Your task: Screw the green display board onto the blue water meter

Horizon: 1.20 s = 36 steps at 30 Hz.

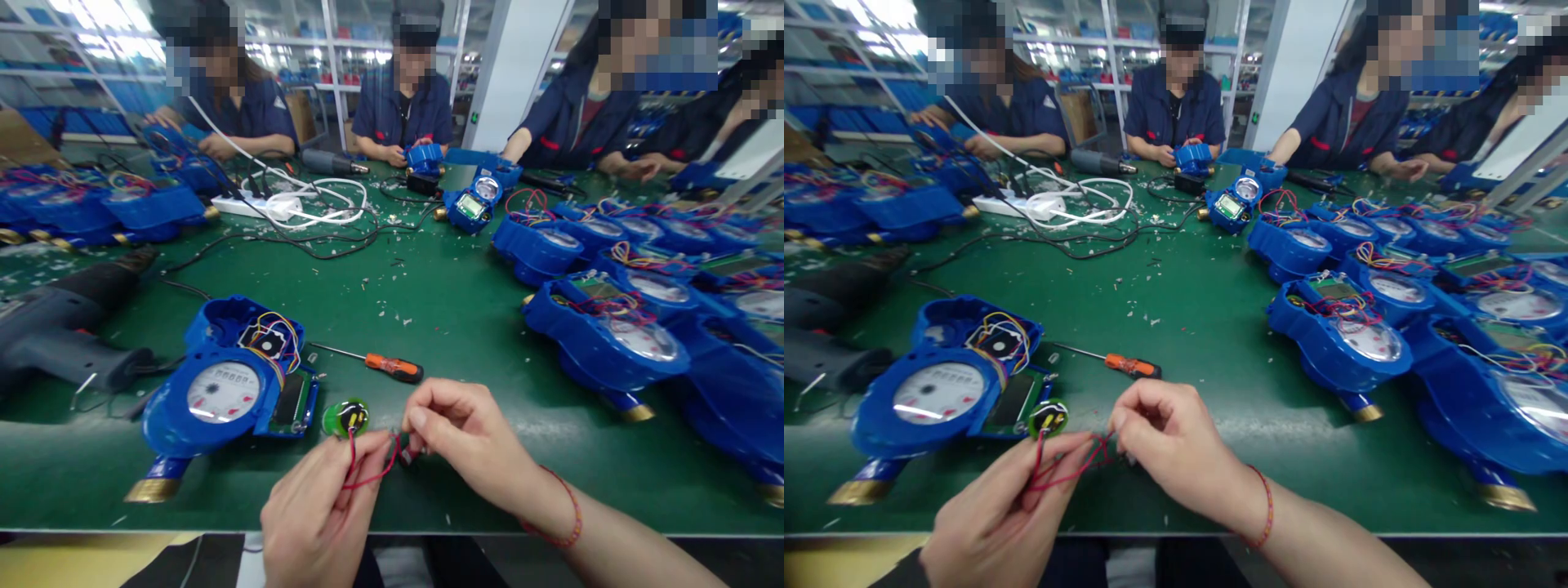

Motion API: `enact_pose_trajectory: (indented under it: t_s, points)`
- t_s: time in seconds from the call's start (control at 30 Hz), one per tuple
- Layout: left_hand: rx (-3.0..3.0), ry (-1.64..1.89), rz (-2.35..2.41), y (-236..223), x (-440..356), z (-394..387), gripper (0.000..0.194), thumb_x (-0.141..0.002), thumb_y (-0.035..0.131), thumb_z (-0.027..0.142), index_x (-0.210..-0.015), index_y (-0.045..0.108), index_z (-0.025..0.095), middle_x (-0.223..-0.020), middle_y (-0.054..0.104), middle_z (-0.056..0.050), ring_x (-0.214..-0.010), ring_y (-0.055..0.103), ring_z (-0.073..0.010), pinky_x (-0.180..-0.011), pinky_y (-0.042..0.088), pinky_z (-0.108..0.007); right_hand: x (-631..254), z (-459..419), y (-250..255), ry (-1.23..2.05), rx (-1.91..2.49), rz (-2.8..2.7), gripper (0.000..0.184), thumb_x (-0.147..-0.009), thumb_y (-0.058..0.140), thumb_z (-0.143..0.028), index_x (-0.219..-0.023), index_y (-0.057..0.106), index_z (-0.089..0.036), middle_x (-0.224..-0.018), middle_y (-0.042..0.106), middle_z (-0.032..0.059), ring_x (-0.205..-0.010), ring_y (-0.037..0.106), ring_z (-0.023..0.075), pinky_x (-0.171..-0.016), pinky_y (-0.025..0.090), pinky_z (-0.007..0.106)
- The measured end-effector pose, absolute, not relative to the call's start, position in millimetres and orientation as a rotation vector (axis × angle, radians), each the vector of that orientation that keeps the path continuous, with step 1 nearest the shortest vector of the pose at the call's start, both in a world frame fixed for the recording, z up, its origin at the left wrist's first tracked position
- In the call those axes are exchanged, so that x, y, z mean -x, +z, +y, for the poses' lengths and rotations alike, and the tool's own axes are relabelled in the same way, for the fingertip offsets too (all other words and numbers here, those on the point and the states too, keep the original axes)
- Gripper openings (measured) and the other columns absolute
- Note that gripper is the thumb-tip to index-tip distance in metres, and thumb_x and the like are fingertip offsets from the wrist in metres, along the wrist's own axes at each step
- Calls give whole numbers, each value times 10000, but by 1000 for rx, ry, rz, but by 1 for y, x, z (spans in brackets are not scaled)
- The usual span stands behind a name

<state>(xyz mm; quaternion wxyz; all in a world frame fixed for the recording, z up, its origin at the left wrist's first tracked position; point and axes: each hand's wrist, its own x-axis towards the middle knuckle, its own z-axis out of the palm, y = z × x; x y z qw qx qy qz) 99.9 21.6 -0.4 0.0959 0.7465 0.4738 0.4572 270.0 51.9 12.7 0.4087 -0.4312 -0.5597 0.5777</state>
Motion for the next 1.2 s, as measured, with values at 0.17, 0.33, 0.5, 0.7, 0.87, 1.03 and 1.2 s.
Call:
enact_pose_trajectory:
  t_s: [0.17,0.33,0.5,0.7,0.87,1.03,1.2]
  points:
    - [-2273,1363,1368,-1,-99,21,163,-805,688,65,-907,707,191,-728,761,6,-576,683,-101,-632,527,-153,-268,49,13,1408,1048,-1548,199,-867,596,-307,-747,583,-149,-677,551,0,-629,473,102,-577,388,221]
    - [-2206,1374,1382,-3,-102,20,166,-797,701,75,-915,711,192,-758,765,3,-615,700,-97,-665,531,-140,-264,47,6,1294,1066,-1491,197,-922,543,-296,-777,554,-163,-681,512,-14,-618,479,98,-556,393,209]
    - [-1848,1420,1562,-2,-101,20,65,-809,689,154,-839,719,203,-702,747,27,-534,661,-88,-565,528,-135,-282,58,8,1071,1110,-1319,298,-966,513,-395,-763,515,-177,-610,399,-54,-506,377,76,-472,308,206]
    - [-1447,1436,1580,4,-96,22,76,-787,665,229,-718,636,215,-579,610,68,-509,558,-63,-510,447,-100,-311,67,27,1307,704,-2061,416,-986,506,-330,-628,583,-135,-595,541,-3,-563,490,82,-571,363,216]
    - [-1099,1421,1600,5,-98,20,190,-806,678,347,-704,589,214,-618,514,64,-572,470,-72,-562,405,-121,-299,68,14,909,1137,-2469,231,-885,676,-257,-1084,637,-147,-997,648,61,-903,601,179,-755,420,272]
    - [-973,1367,1397,-12,-90,22,377,-825,654,542,-690,589,195,-638,529,32,-629,475,-107,-593,429,-162,-282,65,-2,757,1090,-2660,115,-945,582,-262,-939,615,-153,-934,615,58,-829,588,180,-669,406,274]
    - [-885,1137,1250,-29,-86,23,370,-709,803,435,-677,527,190,-983,714,-59,-890,655,-181,-797,538,-244,-277,60,-1,703,978,-2428,54,-915,611,-181,-911,588,-132,-792,607,21,-694,533,121,-630,395,228]
